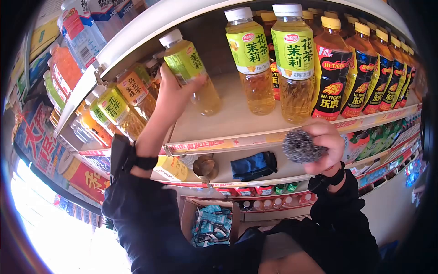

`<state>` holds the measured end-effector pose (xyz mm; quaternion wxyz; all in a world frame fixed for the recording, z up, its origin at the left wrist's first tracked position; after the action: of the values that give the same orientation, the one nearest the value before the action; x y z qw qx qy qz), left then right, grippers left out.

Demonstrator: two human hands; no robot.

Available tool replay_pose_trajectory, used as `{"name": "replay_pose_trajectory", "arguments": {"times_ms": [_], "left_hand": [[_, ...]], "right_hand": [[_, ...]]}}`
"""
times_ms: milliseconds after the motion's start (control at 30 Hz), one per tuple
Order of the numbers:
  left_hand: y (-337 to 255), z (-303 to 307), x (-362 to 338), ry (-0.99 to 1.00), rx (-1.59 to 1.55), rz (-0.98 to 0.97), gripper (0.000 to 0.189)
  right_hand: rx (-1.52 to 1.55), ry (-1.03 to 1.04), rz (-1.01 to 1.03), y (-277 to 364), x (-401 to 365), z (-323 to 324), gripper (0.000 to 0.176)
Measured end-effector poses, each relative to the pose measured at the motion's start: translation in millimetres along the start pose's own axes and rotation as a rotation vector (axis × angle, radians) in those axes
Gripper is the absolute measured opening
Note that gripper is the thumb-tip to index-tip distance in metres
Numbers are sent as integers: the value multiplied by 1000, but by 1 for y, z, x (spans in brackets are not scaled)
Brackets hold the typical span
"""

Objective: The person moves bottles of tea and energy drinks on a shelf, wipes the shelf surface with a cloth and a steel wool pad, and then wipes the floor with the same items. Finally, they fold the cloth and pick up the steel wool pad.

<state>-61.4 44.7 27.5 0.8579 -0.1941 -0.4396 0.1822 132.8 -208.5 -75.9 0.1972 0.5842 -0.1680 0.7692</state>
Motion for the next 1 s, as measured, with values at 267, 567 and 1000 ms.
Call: {"name": "replay_pose_trajectory", "arguments": {"times_ms": [267,567,1000], "left_hand": [[-70,-37,-29,164,-370,-145,69],[-72,-59,-34,89,-422,-95,68],[-70,-81,-61,282,-200,-11,70]], "right_hand": [[-63,-141,-59,3,-6,-4,39],[-93,-143,-98,3,-11,-6,42],[-91,-110,-161,6,-13,-7,42]]}}
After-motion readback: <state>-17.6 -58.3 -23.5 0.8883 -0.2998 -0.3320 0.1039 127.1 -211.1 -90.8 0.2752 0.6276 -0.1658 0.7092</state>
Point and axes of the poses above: each hand's wrist, its own x-axis towards the middle knuckle, its own z-axis out of the back of the hand, y = z × x, the point moved 2 cm from there along x, towards the middle knuckle, and after that the axes turned 11 degrees about x, right-handed, at the moved point
